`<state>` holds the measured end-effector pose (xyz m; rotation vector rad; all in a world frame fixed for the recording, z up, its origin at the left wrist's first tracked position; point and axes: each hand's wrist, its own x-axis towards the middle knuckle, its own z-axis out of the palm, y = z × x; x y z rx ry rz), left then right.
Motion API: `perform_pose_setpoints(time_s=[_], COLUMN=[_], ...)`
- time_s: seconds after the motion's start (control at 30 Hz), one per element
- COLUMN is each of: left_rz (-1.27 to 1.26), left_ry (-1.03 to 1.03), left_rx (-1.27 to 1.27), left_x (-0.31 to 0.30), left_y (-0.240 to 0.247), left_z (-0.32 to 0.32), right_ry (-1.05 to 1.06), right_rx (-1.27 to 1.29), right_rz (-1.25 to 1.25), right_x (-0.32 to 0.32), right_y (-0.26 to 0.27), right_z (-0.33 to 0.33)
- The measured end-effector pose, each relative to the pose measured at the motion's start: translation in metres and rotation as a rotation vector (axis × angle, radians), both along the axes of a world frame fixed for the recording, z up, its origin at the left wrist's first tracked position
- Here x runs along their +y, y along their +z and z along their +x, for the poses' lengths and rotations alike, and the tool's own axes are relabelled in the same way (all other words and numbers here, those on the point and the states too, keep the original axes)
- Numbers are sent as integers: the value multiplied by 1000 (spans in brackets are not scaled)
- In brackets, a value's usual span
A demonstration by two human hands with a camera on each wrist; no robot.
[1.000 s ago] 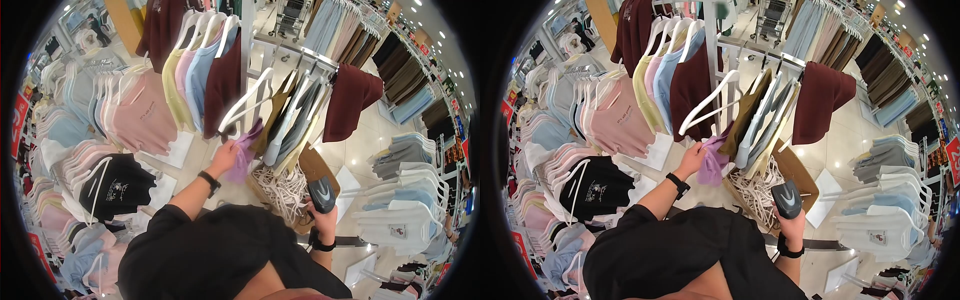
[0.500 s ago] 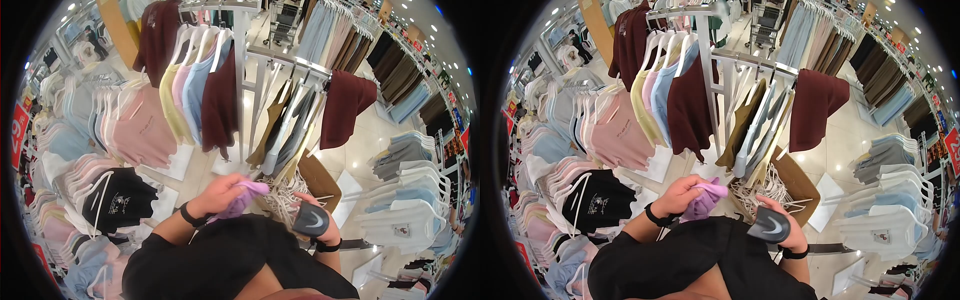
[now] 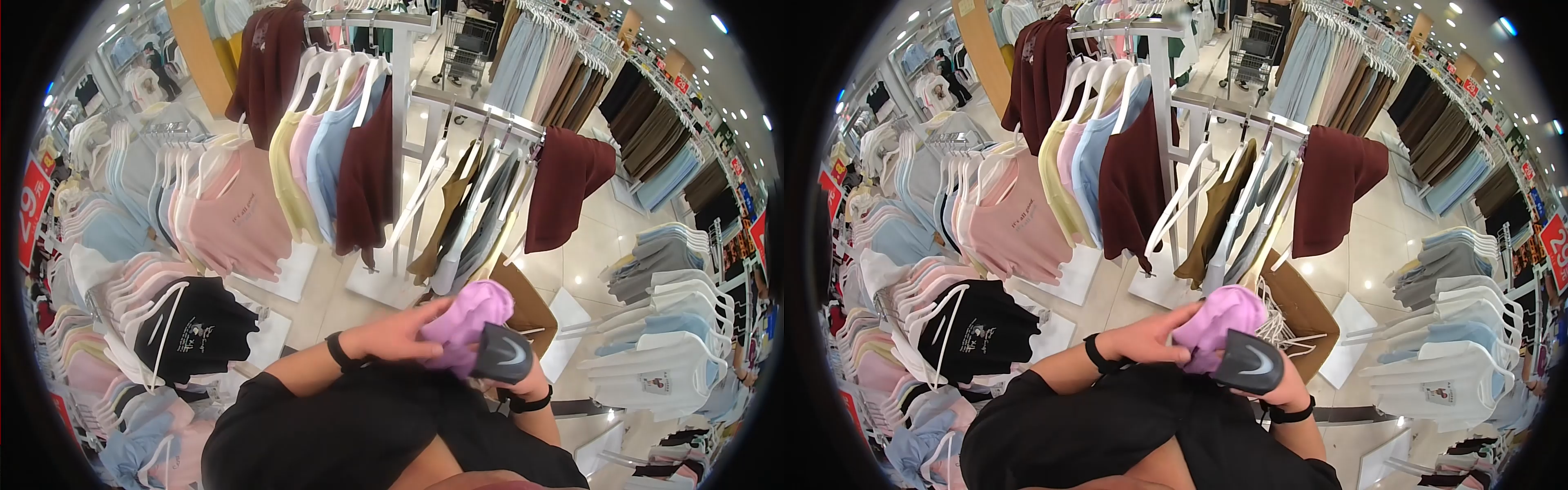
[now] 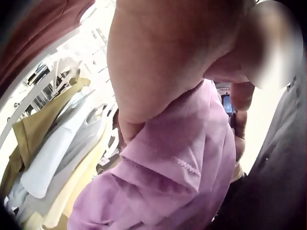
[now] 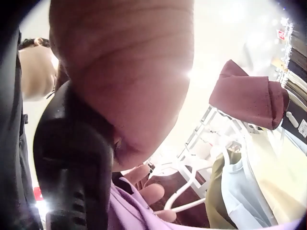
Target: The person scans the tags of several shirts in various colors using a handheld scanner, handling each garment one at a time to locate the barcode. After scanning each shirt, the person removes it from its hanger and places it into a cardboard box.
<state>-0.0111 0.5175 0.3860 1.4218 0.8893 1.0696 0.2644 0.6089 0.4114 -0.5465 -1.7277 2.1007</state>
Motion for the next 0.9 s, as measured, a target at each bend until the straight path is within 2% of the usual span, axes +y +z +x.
perform_pose_setpoints(time_s=[0.1, 0.2, 0.27, 0.33, 0.4, 0.43, 0.5, 0.53, 0.57, 0.63, 0.73, 0.77, 0.8, 0.87, 0.9], left_rz=[36, 34, 37, 22, -5, -3, -65, -96, 125, 568, 563, 543, 524, 457, 411], left_ry=[-210, -113, 14, 161, 330, 343, 212, 146, 179, 244, 346, 339, 332, 313, 299], left_rx=[161, 365, 291, 190, 62, 24, 137, 192, 274, 433, 296, 331, 369, 388, 370], left_x=[4, 10, 6, 2, -1, -1, -2, -1, 1, 8, 9, 12, 15, 16, 18], left_y=[0, -14, -18, -16, -6, -4, 14, 19, 20, 19, 39, 40, 43, 43, 41], left_z=[8, 14, 12, 7, 2, 0, -7, -10, -9, -3, 8, 6, 2, 1, 3], right_ry=[-152, -121, -147, -148, -118, -93, -108, -66, -22, 49, 192, 220, 314, 359, 395], right_rx=[23, 29, 52, 172, 176, 176, 138, 152, 165, 167, 65, 42, 105, 57, 45], right_rz=[63, 142, 11, 37, -30, -39, -24, 56, 137, 90, -8, -8, 42, 31, 135], right_x=[1, 6, 6, 10, 9, 10, 12, 14, 18, 16, 13, 9, 14, 14, 18], right_y=[2, 2, 5, 15, 27, 30, 28, 26, 25, 12, -2, -3, -8, -12, -11], right_z=[10, 11, 10, -3, 1, 4, 10, 9, 5, -1, -5, -9, -10, -8, -5])
